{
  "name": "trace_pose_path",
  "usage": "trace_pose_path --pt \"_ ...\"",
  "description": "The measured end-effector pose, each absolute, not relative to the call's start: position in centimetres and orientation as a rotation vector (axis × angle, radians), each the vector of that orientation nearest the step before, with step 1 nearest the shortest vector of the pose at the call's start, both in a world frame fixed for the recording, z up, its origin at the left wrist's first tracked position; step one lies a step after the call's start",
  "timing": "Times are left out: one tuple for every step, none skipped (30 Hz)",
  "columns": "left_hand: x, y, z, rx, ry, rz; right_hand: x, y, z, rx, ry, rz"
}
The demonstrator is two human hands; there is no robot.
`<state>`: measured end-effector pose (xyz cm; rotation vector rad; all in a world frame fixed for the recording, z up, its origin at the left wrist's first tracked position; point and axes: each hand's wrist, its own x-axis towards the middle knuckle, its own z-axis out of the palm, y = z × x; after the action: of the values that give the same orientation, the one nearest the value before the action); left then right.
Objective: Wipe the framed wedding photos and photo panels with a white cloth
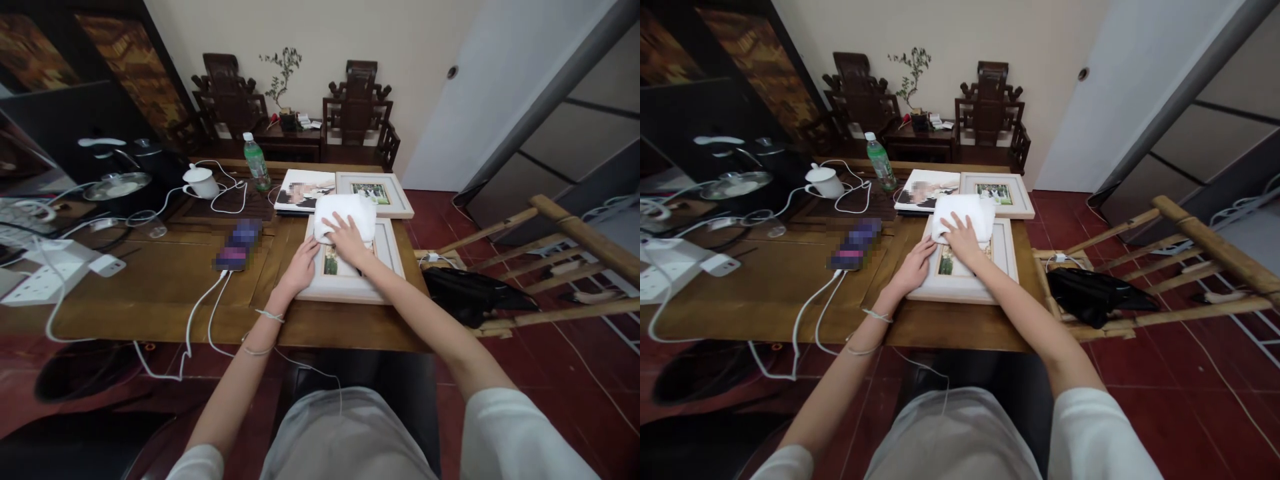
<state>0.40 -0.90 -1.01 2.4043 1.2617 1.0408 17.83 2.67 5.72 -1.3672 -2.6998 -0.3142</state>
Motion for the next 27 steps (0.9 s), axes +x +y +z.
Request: trace_pose_path --pt "0.4 -0.9 -1.0 2.404 1.264 1.038 18.4 2.7 5.8 -1.398 -2.687 -0.307" --pt "0.4 -1.0 -1.0 2.402 1.266 1.034 19.2 2.8 6.0 -1.430 -2.677 -0.301" --pt "0.4 -1.0 -1.0 2.400 1.267 1.031 20.4 2.8 6.3 -1.469 -2.667 -0.295" --pt "0.3 -1.0 -0.9 2.396 1.265 1.028 21.6 2.7 6.7 -1.514 -2.657 -0.288" --pt "0.3 -1.0 -1.0 2.389 1.262 1.028 23.0 2.6 7.1 -1.564 -2.646 -0.280" --pt "0.3 -1.1 -1.0 2.380 1.258 1.031 24.4 2.2 7.4 -1.615 -2.634 -0.275" --pt "0.3 -1.1 -1.0 2.371 1.254 1.037 25.7 1.7 7.7 -1.663 -2.622 -0.271" --pt "0.3 -1.1 -1.1 2.364 1.252 1.046 26.9 1.0 7.9 -1.702 -2.614 -0.268" --pt "0.3 -1.1 -1.1 2.363 1.252 1.055 27.8 0.1 7.9 -1.728 -2.611 -0.267" --pt "0.3 -1.2 -1.2 2.365 1.255 1.068 28.6 -1.1 7.9 -1.740 -2.614 -0.265" --pt "0.4 -1.2 -1.3 2.366 1.255 1.080 29.0 -2.3 7.9 -1.742 -2.624 -0.257" --pt "0.4 -1.3 -1.4 2.364 1.256 1.091 29.3 -3.7 7.8 -1.736 -2.639 -0.239" --pt "0.5 -1.3 -1.5 2.355 1.261 1.097 29.3 -5.2 7.8 -1.724 -2.660 -0.205" --pt "0.5 -1.4 -1.5 2.342 1.270 1.101 29.1 -6.6 7.8 -1.719 -2.676 -0.157" --pt "0.6 -1.5 -1.5 2.327 1.283 1.100 28.8 -7.9 7.9 -1.693 -2.698 -0.087" --pt "0.7 -1.6 -1.4 2.312 1.299 1.098 28.3 -8.9 8.0 -1.649 -2.722 -0.006" --pt "0.9 -1.8 -1.2 2.295 1.313 1.094 27.7 -9.7 8.2 -1.593 -2.744 0.078" --pt "1.0 -2.0 -1.0 2.274 1.325 1.090 27.0 -10.2 8.3 -1.528 -2.764 0.156" --pt "1.1 -2.2 -0.6 2.250 1.334 1.083 26.2 -10.2 8.4 -1.470 -2.776 0.219" --pt "1.2 -2.4 -0.2 2.223 1.340 1.073 25.3 -9.9 8.4 -1.435 -2.779 0.261" --pt "1.3 -2.7 0.2 2.195 1.341 1.059 24.2 -9.2 8.3 -1.428 -2.770 0.283" --pt "1.3 -2.9 0.7 2.168 1.334 1.046 23.0 -8.3 8.0 -1.449 -2.751 0.289" --pt "1.4 -3.2 1.2 2.144 1.319 1.035 21.8 -7.2 7.6 -1.482 -2.728 0.277" --pt "1.3 -3.4 1.6 2.129 1.299 1.033 20.6 -6.0 7.2 -1.517 -2.703 0.265" --pt "1.3 -3.6 1.9 2.120 1.276 1.038 19.4 -5.0 6.7 -1.520 -2.691 0.243" --pt "1.2 -3.8 2.1 2.113 1.259 1.051 18.4 -4.1 6.3 -1.482 -2.703 0.222" --pt "1.1 -3.9 2.3 2.110 1.246 1.065 17.6 -3.7 6.0 -1.437 -2.722 0.205"
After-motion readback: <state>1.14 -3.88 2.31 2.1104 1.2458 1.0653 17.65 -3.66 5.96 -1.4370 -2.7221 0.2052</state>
